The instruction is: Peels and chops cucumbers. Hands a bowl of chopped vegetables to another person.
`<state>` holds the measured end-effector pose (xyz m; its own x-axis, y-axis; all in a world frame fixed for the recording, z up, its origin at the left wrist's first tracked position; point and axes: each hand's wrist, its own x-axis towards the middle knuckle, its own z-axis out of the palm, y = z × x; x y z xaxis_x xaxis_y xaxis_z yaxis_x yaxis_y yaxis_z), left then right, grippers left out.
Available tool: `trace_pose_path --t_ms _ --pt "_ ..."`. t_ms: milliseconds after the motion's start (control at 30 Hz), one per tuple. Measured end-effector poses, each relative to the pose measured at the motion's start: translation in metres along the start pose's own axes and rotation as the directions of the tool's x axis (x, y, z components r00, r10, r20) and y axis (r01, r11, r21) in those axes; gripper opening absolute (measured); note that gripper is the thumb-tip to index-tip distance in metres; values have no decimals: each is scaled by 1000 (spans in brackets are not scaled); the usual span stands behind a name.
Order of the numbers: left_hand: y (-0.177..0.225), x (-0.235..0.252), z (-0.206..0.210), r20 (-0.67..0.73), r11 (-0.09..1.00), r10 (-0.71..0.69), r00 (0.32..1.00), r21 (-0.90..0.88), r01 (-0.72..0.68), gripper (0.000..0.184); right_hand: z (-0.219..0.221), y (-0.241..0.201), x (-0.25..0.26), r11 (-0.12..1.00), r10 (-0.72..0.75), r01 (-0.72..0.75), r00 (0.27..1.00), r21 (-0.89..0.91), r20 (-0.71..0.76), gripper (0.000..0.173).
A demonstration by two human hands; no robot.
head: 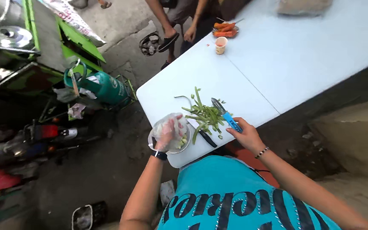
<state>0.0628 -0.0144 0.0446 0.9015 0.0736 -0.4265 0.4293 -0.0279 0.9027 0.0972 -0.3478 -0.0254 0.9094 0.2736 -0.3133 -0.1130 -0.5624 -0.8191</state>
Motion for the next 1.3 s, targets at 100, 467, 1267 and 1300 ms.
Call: trace_pose_path --t_ms 100,467,1267,1300 --pt "-11 -17 -35 -170 966 94 981 255 -48 46 3 5 8 932 132 -68 978 -355 160 44" --pt "-15 -28 -35 -266 766 6 964 620 167 66 18 -6 -4 1000 8 -10 981 10 191 38" --pt "-6 -71 13 -536 986 67 842 -91 -136 41 133 -186 -30 726 -663 625 525 287 534 26" --pt "48 -84 30 -602 987 -137 787 -151 56 36 133 -186 -34 713 -674 625 487 317 556 26"
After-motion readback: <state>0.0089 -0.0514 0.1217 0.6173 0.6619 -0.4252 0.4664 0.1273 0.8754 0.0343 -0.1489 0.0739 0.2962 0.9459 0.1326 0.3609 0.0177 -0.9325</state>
